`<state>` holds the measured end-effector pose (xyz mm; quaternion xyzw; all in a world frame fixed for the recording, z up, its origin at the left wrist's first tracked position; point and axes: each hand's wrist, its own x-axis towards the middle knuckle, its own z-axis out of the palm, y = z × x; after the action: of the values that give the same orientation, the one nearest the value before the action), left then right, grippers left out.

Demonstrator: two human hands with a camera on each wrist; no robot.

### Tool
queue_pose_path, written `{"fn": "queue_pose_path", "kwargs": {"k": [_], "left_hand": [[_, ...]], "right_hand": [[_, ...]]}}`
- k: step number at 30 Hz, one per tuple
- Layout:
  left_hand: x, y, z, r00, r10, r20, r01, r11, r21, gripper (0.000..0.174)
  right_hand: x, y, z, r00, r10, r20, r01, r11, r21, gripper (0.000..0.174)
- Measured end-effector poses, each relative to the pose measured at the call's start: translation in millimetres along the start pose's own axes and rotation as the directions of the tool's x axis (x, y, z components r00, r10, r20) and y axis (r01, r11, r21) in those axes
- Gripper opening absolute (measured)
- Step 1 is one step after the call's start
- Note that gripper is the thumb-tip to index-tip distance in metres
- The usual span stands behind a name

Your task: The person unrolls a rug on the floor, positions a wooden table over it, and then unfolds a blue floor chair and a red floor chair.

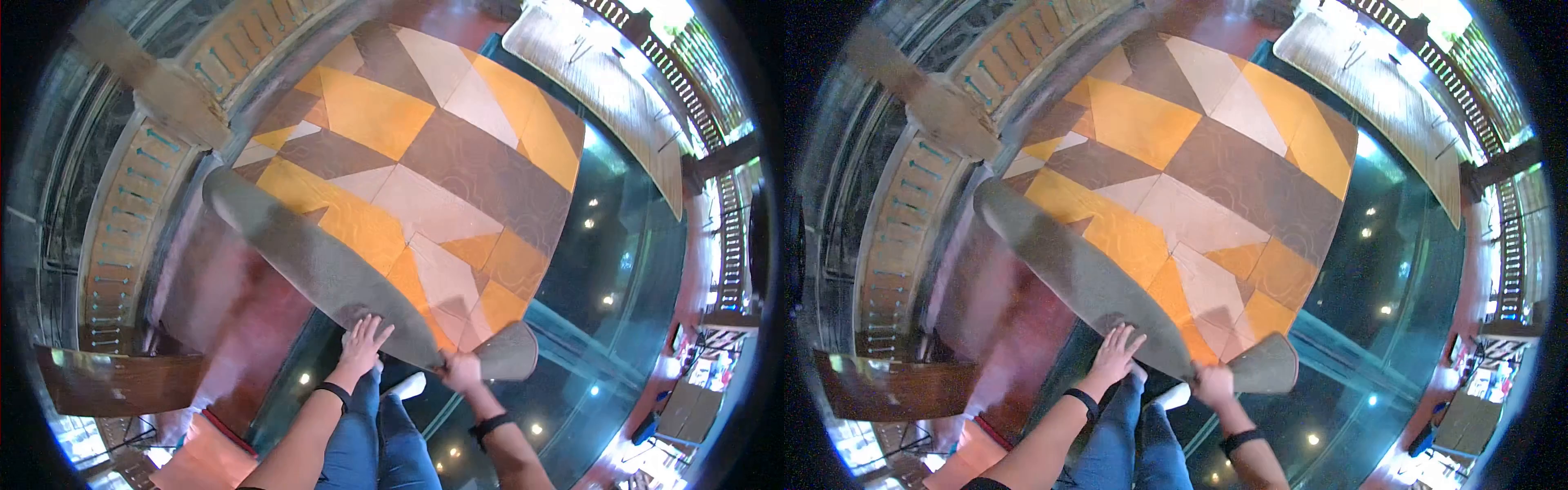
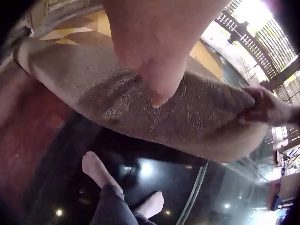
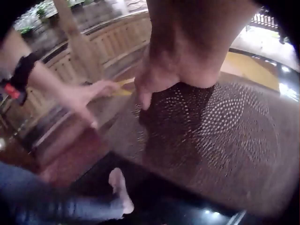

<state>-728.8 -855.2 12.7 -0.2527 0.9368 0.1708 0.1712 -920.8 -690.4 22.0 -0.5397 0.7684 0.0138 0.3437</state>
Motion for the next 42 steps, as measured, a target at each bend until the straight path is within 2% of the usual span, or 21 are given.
{"fn": "queue_pose_path", "kwargs": {"k": [1,2,4,5,6,9,10,13,15,16,18,19,20,21,23,26,31,32,38,40,42], "left_hand": [[-3.7,0.0,-4.3,0.996,-0.02,-0.082,0.022,0.999,0.027,0.062],[-5.1,-0.9,-8.2,0.995,-0.068,-0.066,0.077,0.988,0.136,0.064],[-9.4,-10.2,-15.9,0.996,-0.05,-0.069,0.068,0.953,0.295,0.064],[-13.9,-16.7,-17.7,0.997,-0.042,-0.059,0.061,0.927,0.369,0.064],[-15.4,-25.3,-15.9,0.997,-0.014,-0.07,0.04,0.917,0.396,0.053],[-16.7,-48.9,6.6,0.956,-0.001,0.294,-0.077,0.965,0.252,0.033],[-22.1,-54.6,25.7,0.957,0.052,0.287,-0.109,0.976,0.186,0.019],[-48.5,-58.6,74.9,0.956,0.045,0.29,-0.127,0.955,0.269,0.019],[-81.9,-60.2,79.3,0.964,-0.022,0.265,-0.027,0.983,0.18,0.017],[-100.4,-62.4,80.8,0.966,-0.061,0.253,0.027,0.99,0.136,0.017],[-137.4,-70.0,71.2,0.92,0.0,0.392,0.021,0.999,-0.05,0.018],[-162.7,-74.1,77.5,0.925,-0.074,0.374,0.15,0.973,-0.178,0.025],[-180.0,-79.5,96.7,0.845,-0.16,0.511,0.262,0.956,-0.135,0.025],[-195.1,-86.3,110.2,0.738,-0.183,0.649,0.278,0.96,-0.045,0.028],[-222.6,-96.7,125.0,0.714,-0.254,0.652,0.336,0.942,0.0,0.027],[-244.5,-102.6,138.5,0.814,-0.359,0.456,0.455,0.883,-0.115,0.019],[-235.7,-112.5,148.4,0.831,-0.346,0.435,0.462,0.866,-0.194,0.023],[-232.4,-113.2,151.0,0.827,-0.351,0.439,0.471,0.859,-0.2,0.023],[-218.0,-112.8,193.3,0.868,-0.326,0.375,0.437,0.86,-0.265,0.022],[-226.1,-106.7,198.9,0.855,-0.298,0.424,0.428,0.868,-0.253,0.021],[-235.4,-105.3,198.2,0.857,-0.26,0.444,0.402,0.878,-0.261,0.019]], "right_hand": [[-16.2,-15.1,4.0,0.998,-0.052,0.021,0.054,0.994,-0.091,0.031],[-30.2,-18.4,25.5,0.97,-0.151,-0.19,0.148,0.989,-0.026,0.023],[-56.5,-44.6,32.1,0.937,-0.189,-0.294,0.166,0.981,-0.102,0.026],[-67.8,-56.0,40.3,0.957,-0.178,-0.229,0.154,0.981,-0.122,0.027],[-78.0,-66.2,50.9,0.958,-0.149,-0.244,0.124,0.986,-0.113,0.028],[-104.2,-95.0,79.6,0.97,0.006,-0.242,-0.018,0.999,-0.048,0.028],[-108.9,-102.5,89.3,0.972,0.07,-0.224,-0.076,0.997,-0.019,0.029],[-116.9,-107.3,131.9,0.941,0.299,-0.161,-0.288,0.954,0.084,0.03],[-116.5,-108.2,149.7,0.895,0.414,-0.165,-0.4,0.91,0.108,0.029],[-115.2,-111.9,153.0,0.868,0.49,-0.081,-0.483,0.87,0.097,0.034],[-114.1,-95.3,188.5,0.86,0.408,0.307,-0.485,0.841,0.24,0.038],[-112.9,-86.6,210.4,0.816,0.324,0.479,-0.5,0.811,0.304,0.041],[-113.8,-84.3,228.3,0.797,0.181,0.576,-0.447,0.818,0.361,0.042],[-117.8,-91.3,233.8,0.768,0.192,0.61,-0.488,0.794,0.364,0.038],[-124.2,-97.5,252.5,0.854,0.203,0.479,-0.392,0.856,0.336,0.035],[-124.4,-111.0,258.7,0.837,0.338,0.43,-0.49,0.813,0.315,0.033],[-113.8,-100.6,272.6,0.836,0.275,0.475,-0.469,0.807,0.358,0.034],[-112.6,-91.6,289.6,0.909,0.246,0.336,-0.364,0.862,0.353,0.032],[-93.9,-67.8,312.6,0.878,0.375,0.298,-0.439,0.878,0.19,0.028],[-96.8,-72.0,314.7,0.815,0.45,0.364,-0.542,0.815,0.205,0.031],[-105.6,-81.7,320.9,0.826,0.445,0.347,-0.537,0.809,0.241,0.03]]}}
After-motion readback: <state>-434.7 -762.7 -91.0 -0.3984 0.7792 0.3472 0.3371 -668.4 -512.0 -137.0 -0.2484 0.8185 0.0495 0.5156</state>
